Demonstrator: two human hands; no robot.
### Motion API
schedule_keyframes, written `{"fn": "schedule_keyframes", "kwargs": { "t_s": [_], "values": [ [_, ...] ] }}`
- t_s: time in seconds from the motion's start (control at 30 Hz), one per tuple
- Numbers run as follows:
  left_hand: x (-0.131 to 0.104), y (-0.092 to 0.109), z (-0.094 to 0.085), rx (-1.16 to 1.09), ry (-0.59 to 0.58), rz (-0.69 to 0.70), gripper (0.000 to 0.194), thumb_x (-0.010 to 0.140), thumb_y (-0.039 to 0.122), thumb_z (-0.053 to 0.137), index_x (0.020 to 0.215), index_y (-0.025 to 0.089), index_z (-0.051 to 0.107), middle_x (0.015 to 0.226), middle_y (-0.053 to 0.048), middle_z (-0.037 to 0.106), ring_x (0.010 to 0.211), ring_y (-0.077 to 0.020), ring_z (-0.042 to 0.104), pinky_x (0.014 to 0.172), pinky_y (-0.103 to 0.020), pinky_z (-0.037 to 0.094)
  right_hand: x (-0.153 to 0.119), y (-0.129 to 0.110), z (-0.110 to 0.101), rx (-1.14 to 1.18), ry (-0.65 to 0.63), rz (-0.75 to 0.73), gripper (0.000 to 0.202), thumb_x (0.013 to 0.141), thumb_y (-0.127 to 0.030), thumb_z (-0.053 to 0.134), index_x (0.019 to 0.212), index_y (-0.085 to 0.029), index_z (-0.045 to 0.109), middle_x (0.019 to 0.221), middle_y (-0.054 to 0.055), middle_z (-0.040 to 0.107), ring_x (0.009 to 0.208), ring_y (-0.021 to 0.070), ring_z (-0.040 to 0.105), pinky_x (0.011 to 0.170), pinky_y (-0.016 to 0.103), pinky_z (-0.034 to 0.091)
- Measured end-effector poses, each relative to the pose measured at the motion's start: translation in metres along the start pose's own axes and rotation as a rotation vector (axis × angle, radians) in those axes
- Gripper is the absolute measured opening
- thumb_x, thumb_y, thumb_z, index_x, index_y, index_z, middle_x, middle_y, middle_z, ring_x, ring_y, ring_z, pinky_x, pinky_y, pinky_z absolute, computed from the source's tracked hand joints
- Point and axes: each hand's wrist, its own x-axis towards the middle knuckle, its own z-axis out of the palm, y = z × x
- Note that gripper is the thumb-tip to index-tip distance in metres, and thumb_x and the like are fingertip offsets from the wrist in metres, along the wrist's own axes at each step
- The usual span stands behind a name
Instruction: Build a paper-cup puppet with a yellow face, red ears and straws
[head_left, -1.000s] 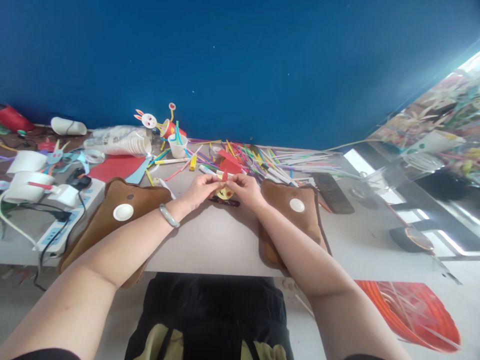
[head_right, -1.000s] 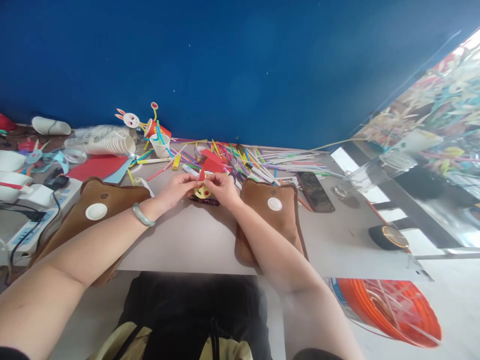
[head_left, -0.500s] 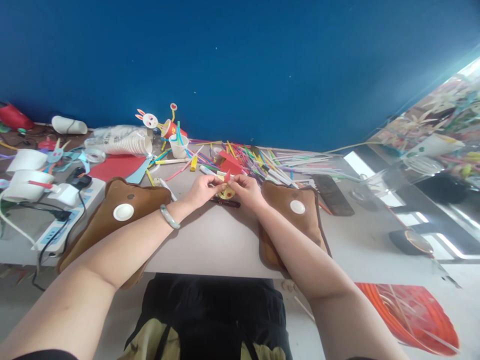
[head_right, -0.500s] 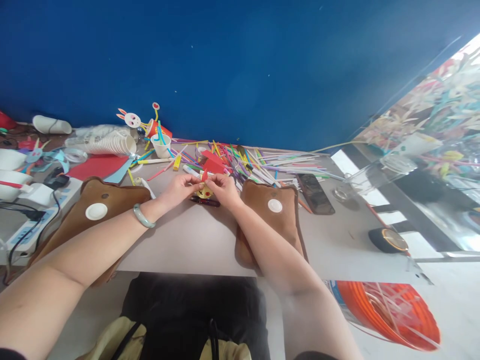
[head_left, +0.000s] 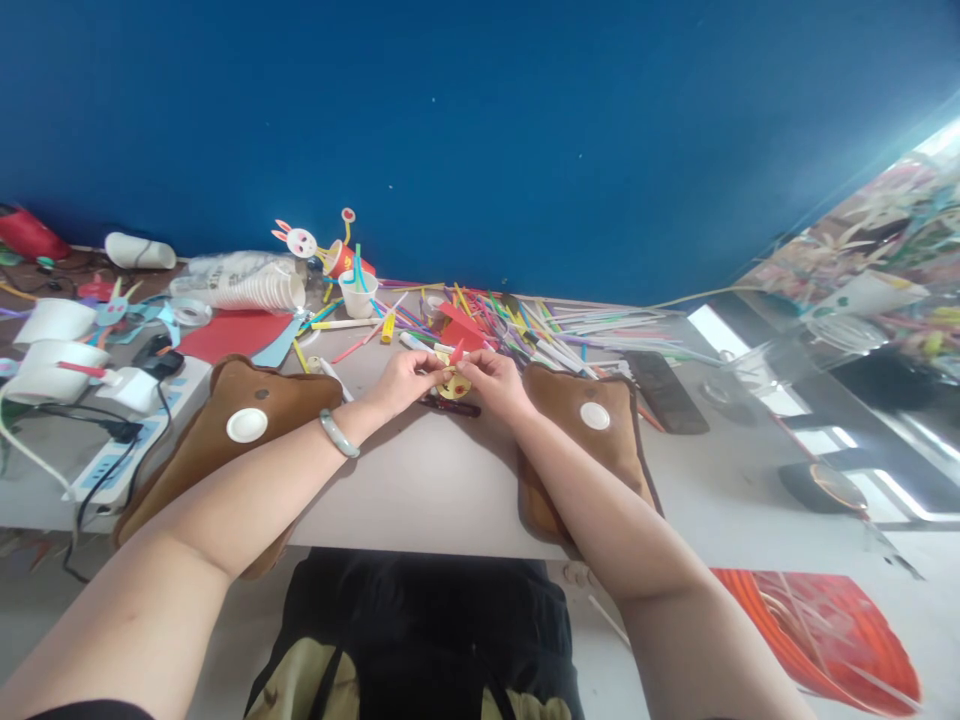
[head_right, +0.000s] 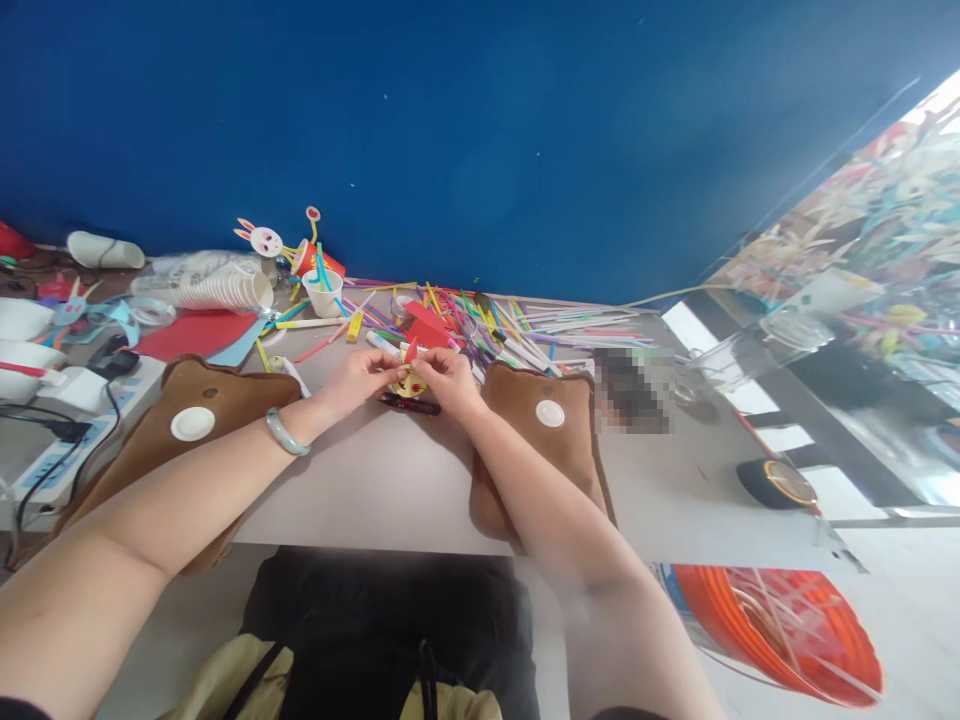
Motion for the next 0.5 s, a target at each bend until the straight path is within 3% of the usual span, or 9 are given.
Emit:
{"fn": "schedule_keyframes", "kwargs": {
  "t_s": [0.2,0.5],
  "values": [
    [0.000,0.004,0.000,0.031,0.019,0.060,0.038,0.065,0.047,0.082,0.078,0.014,0.070,0.068,-0.002,0.066,0.058,-0.0114,0.056,0.053,-0.023,0.043,0.001,0.003,0.001,0.042,-0.009,0.011,0.031,0.073,-0.049,0.070,0.071,-0.019,0.062,0.064,-0.001,0.061,0.056,0.0113,0.051,0.052,0.024,0.040],
    [-0.004,0.014,0.003,0.049,0.047,0.067,0.035,0.066,0.046,0.082,0.075,0.014,0.069,0.066,-0.001,0.065,0.062,-0.0129,0.057,0.058,-0.024,0.045,0.001,0.004,0.000,0.094,-0.020,0.036,0.034,0.071,-0.051,0.072,0.072,-0.019,0.061,0.064,-0.001,0.061,0.056,0.0112,0.051,0.052,0.024,0.041]
  ]
}}
